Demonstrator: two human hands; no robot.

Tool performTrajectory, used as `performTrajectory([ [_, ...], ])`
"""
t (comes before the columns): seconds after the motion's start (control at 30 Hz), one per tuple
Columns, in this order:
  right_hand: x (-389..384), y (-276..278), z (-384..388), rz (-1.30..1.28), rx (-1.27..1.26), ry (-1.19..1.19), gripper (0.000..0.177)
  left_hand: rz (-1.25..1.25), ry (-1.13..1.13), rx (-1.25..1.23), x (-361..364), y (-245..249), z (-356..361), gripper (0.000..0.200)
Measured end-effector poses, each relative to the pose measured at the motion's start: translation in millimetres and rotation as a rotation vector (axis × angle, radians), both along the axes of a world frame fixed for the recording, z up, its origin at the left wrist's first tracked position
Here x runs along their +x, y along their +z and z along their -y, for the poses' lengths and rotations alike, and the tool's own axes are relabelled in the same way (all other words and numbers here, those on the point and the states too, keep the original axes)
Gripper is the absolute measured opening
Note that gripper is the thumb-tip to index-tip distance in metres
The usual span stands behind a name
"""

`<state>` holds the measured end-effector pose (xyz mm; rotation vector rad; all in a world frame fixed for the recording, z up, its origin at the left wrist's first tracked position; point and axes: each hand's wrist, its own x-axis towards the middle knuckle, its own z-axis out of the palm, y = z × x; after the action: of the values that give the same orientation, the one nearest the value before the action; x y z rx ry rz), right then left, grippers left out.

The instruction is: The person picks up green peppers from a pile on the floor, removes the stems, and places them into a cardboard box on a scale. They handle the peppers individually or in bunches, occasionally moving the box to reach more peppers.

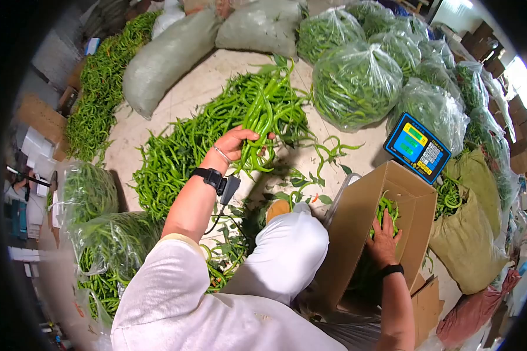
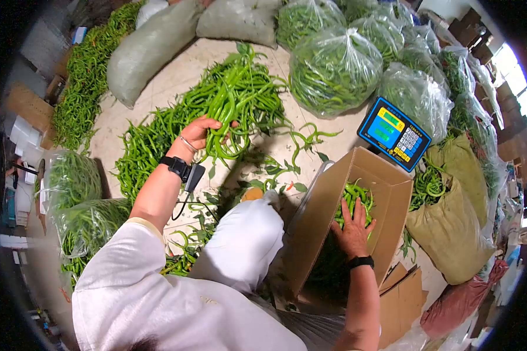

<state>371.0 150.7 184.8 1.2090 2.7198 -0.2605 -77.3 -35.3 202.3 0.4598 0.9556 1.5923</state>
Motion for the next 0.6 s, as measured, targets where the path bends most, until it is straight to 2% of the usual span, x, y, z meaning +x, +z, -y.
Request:
performTrajectory([
  [0.1, -1.9, 31.2, 15.7, -0.087, -0.058, -0.030, 0.067, -0.156, -0.025, 0.015, 5.5, 34.6, 17.4, 0.047],
  [0.2, 4.5, 64.1, 29.1, -0.576, -0.035, 0.004, 0.049, -0.270, 0.006, -0.004, 32.8, 82.4, 31.2, 0.048],
  [0.23, 4.0, 80.6, 34.3, -0.593, -0.018, -0.016, 0.049, -0.311, -0.036, 0.021, 41.7, 98.8, 33.6, 0.049],
  [0.3, 4.2, 121.1, 45.4, -0.850, 0.019, -0.005, 0.045, -0.366, -0.108, 0.064, 60.6, 126.4, 32.7, 0.050],
  [0.33, 2.0, 160.2, 62.9, -1.036, -0.244, -0.100, 0.039, -0.446, -0.137, 0.051, 70.5, 137.9, 30.5, 0.051],
  [0.37, 2.6, 179.7, 68.9, -1.053, -0.217, -0.120, 0.039, -0.526, -0.166, 0.041, 81.4, 150.7, 26.5, 0.052],
  [0.43, 13.3, 208.3, 77.2, -1.375, -0.488, -0.144, 0.036, -0.584, -0.279, 0.071, 112.0, 178.9, 18.4, 0.055],
  [0.5, 21.7, 232.1, 92.9, -1.563, -0.530, -0.106, 0.036, -0.690, -0.370, 0.055, 146.2, 201.8, 9.4, 0.062],
  [0.53, 26.4, 240.7, 100.0, -1.604, -0.498, -0.110, 0.039, -0.688, -0.445, 0.031, 172.8, 224.7, 9.6, 0.069],
  [0.6, 29.9, 246.5, 111.2, -1.752, -0.450, -0.072, 0.039, -0.724, -0.558, 0.078, 208.0, 239.3, -1.0, 0.071],
])
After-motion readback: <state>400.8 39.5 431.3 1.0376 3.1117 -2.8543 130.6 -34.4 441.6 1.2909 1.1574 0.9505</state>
